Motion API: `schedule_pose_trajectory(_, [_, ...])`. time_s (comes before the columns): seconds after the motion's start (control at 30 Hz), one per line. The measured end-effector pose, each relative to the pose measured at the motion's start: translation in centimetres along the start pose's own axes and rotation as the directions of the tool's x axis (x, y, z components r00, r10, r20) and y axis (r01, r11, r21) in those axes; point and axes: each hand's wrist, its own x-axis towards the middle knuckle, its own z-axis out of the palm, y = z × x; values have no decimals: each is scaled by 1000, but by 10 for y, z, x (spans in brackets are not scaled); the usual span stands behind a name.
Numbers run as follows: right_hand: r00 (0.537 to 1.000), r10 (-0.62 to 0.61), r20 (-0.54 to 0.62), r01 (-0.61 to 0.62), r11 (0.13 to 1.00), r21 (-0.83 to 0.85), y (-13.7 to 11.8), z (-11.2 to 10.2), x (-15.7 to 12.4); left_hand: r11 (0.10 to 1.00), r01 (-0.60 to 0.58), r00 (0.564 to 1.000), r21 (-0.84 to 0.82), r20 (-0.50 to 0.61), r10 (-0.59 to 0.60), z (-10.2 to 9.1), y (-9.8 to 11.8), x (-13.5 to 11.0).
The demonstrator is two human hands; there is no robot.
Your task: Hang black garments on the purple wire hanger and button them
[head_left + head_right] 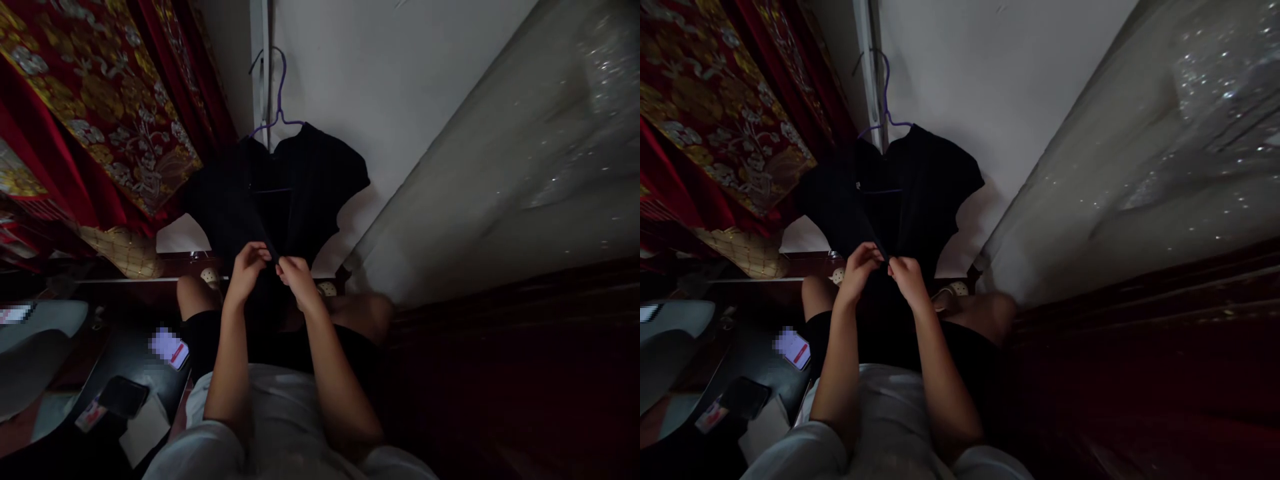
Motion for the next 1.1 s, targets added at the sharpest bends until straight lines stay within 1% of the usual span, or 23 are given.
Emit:
schedule_pose_trajectory(0.03, [1000,-6,11,6,1000,-6,-1,1,-1,999,7,997,39,79,-10,-2,-2,-2])
schedule_pose_trajectory(0.07, [1000,-20,11,20,1000,-12,-2,3,-2,997,-11,990,78,141,0,-2,-5,-4])
schedule_pose_trajectory(0.1, [999,-40,4,40,999,-18,-2,5,-3,993,-45,983,113,180,24,-2,-6,-6])
schedule_pose_trajectory(0.13, [998,-65,-5,65,998,-22,-2,7,-3,986,-87,980,142,191,59,-1,-7,-8])
schedule_pose_trajectory(0.2, [995,-102,8,102,995,-15,-4,8,-3,969,-158,978,188,166,127,1,-9,-10])
schedule_pose_trajectory(0.23, [994,-107,38,107,994,-4,-5,8,-3,962,-175,979,209,142,147,2,-10,-10])
schedule_pose_trajectory(0.3, [989,-106,100,104,994,28,-6,6,-3,952,-165,985,259,91,146,1,-10,-10])
schedule_pose_trajectory(0.33, [988,-109,105,105,994,42,-7,5,-3,949,-146,989,280,73,131,0,-9,-10])
schedule_pose_trajectory(0.37, [989,-120,88,116,992,52,-6,3,-2,950,-127,992,284,61,114,0,-9,-10])
schedule_pose_trajectory(0.43, [988,-157,6,156,986,58,-4,2,-1,964,-113,993,241,57,102,0,-9,-10])
schedule_pose_trajectory(0.47, [985,-172,-28,173,983,58,-2,2,0,970,-118,992,211,57,108,2,-9,-10])
schedule_pose_trajectory(0.53, [982,-181,-54,184,981,63,2,3,2,974,-135,991,180,43,129,6,-13,-11])
schedule_pose_trajectory(0.63, [988,-147,-39,150,985,84,7,5,5,967,-140,990,211,1,143,11,-21,-8])
schedule_pose_trajectory(0.67, [992,-126,-24,127,988,83,9,5,6,960,-153,986,235,-33,165,11,-24,-5])
schedule_pose_trajectory(0.73, [998,-66,18,65,995,73,12,5,7,922,-210,961,324,-106,256,9,-26,8])
schedule_pose_trajectory(0.77, [999,-36,38,33,997,66,13,4,8,891,-244,944,383,-115,308,7,-26,17])
schedule_pose_trajectory(0.8, [999,-11,52,8,998,60,15,4,8,856,-271,934,440,-95,345,4,-24,28])
schedule_pose_trajectory(0.83, [998,7,60,-10,998,56,16,4,8,821,-288,933,494,-51,357,1,-22,41])
schedule_pose_trajectory(0.87, [998,17,68,-20,998,51,17,3,8,786,-292,939,545,8,343,-1,-19,54])
schedule_pose_trajectory(0.93, [995,20,96,-24,999,38,18,3,9,694,-268,959,669,119,255,-3,-14,81])
schedule_pose_trajectory(0.97, [993,19,114,-23,999,32,17,3,9,622,-241,969,745,150,195,-2,-12,93])
schedule_pose_trajectory(1.03, [990,15,140,-19,1000,25,16,3,8,429,-156,988,890,146,57,0,-11,110])
schedule_pose_trajectory(1.1, [988,9,154,-13,1000,23,15,2,8,232,-74,994,970,91,-63,4,-14,116])
